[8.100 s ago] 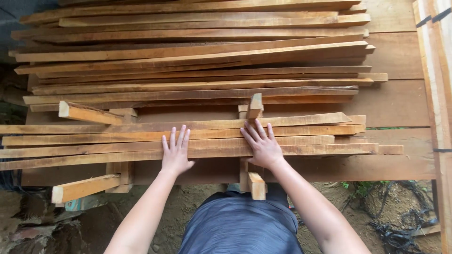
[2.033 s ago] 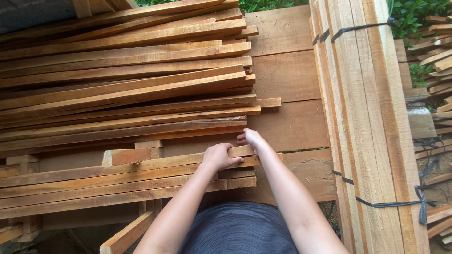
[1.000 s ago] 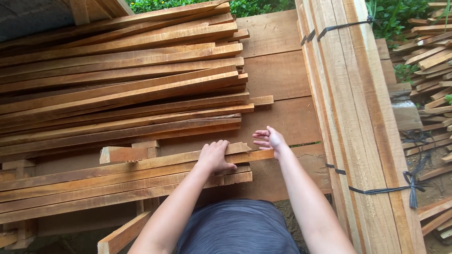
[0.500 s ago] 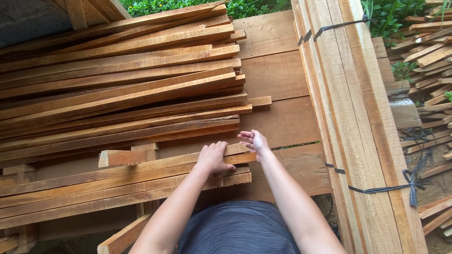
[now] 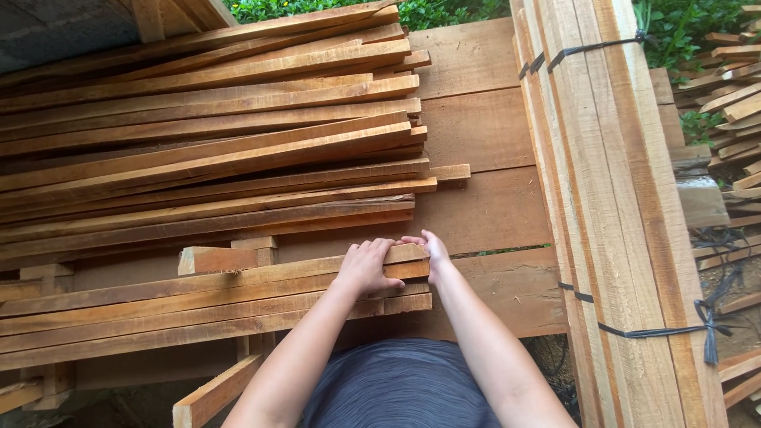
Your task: The person stacks thin wooden planks on a wooden workbench, aligning them by hand. They then secure the stack with a black strap, wrapping and tying it around the planks.
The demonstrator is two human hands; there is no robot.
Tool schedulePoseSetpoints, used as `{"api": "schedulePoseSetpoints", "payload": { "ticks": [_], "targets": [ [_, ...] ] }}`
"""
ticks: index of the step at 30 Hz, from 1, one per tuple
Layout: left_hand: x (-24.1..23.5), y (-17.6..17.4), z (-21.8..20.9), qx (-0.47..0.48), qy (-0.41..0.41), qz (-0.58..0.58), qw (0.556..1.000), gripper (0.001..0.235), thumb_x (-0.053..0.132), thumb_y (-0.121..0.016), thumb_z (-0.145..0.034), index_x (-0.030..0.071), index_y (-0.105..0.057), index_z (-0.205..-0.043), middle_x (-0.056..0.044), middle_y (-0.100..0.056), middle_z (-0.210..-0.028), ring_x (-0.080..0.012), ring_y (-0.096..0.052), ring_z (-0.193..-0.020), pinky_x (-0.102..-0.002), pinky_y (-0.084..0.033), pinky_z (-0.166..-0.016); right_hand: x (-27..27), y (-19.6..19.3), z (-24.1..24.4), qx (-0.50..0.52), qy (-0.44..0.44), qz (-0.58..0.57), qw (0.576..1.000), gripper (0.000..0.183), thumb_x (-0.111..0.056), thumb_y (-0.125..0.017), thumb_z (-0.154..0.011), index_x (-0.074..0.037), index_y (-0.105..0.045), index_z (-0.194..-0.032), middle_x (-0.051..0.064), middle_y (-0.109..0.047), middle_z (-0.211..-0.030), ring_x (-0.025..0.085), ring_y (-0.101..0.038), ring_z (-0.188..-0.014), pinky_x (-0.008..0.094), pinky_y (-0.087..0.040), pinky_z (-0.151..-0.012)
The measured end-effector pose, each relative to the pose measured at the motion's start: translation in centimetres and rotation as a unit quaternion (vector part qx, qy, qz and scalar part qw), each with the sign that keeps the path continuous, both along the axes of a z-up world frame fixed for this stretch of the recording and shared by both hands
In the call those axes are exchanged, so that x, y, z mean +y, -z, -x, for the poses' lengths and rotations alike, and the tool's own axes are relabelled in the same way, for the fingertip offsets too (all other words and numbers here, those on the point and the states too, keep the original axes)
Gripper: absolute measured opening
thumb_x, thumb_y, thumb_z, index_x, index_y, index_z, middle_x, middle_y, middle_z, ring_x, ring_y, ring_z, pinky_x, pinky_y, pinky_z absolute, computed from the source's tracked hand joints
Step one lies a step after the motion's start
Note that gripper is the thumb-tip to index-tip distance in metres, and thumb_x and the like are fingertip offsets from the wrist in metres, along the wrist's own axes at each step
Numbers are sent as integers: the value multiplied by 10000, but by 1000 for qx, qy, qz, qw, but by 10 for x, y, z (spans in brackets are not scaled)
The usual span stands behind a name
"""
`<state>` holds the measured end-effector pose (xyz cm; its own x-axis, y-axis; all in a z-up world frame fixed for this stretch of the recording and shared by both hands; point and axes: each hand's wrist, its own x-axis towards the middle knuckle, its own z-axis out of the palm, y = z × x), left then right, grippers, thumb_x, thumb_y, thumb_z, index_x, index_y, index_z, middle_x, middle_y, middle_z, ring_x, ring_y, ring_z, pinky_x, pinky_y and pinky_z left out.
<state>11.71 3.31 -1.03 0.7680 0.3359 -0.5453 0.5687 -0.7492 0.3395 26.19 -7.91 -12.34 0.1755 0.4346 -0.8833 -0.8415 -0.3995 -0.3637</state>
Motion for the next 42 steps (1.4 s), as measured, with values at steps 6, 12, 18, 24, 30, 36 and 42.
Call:
{"api": "schedulePoseSetpoints", "payload": {
  "ticks": [6,12,18,24,30,36,42],
  "targets": [
    [-1,-7,-4,17,-8,-4,1000,941,643,-863,-650,137,-544,-1376,-59,-629,-1305,-237,-568,-1260,-434,-438,-1045,1,49,0,22,-7,-16,1000,585,-393,-256,-1048,-15,-683,-917,150,-747,-944,265,-697,-856,436,-593,-845],
    [1,-4,-7,41,23,-10,999,922,645,-854,-664,110,-548,-1351,-84,-621,-1303,-256,-574,-1238,-431,-445,-1031,0,62,3,-5,0,-9,1000,533,-346,-297,-1050,-14,-682,-887,140,-721,-870,250,-671,-777,428,-582,-791],
    [10,2,-1,-52,-58,48,996,765,626,-751,-816,121,-584,-1366,-90,-641,-1332,-256,-570,-1279,-447,-394,-1110,-3,37,1,-62,3,-8,998,485,-370,-334,-1053,-50,-691,-982,109,-752,-967,229,-712,-932,388,-560,-911],
    [23,5,50,-160,-183,-17,970,411,354,-615,-983,103,-636,-1307,-78,-645,-1354,-254,-527,-1337,-490,-330,-1157,-23,-71,18,-661,-93,19,744,317,-325,-572,-1004,-38,-689,-1073,134,-676,-1245,288,-577,-1237,435,-415,-1076],
    [-8,10,130,-274,-186,-151,931,356,279,-628,-966,102,-658,-1273,-91,-647,-1357,-289,-513,-1380,-487,-330,-1180,-28,-121,94,-749,-354,-237,508,516,-460,-699,-959,-58,-647,-1278,96,-615,-1346,267,-515,-1328,453,-373,-1167],
    [-31,-21,174,-230,-117,-162,952,748,470,-811,-751,92,-569,-1350,-105,-561,-1352,-313,-472,-1300,-490,-325,-1117,-25,-108,138,-751,-478,-183,418,837,-521,-767,-798,-35,-512,-1430,130,-504,-1413,331,-454,-1289,463,-381,-1054],
    [-16,2,180,-143,-57,-188,970,830,469,-862,-685,150,-557,-1388,-75,-543,-1362,-272,-465,-1313,-483,-305,-1131,-24,-94,142,-745,-494,-162,418,833,-540,-765,-795,-89,-513,-1448,102,-518,-1407,294,-451,-1293,439,-363,-1084]
  ]
}}
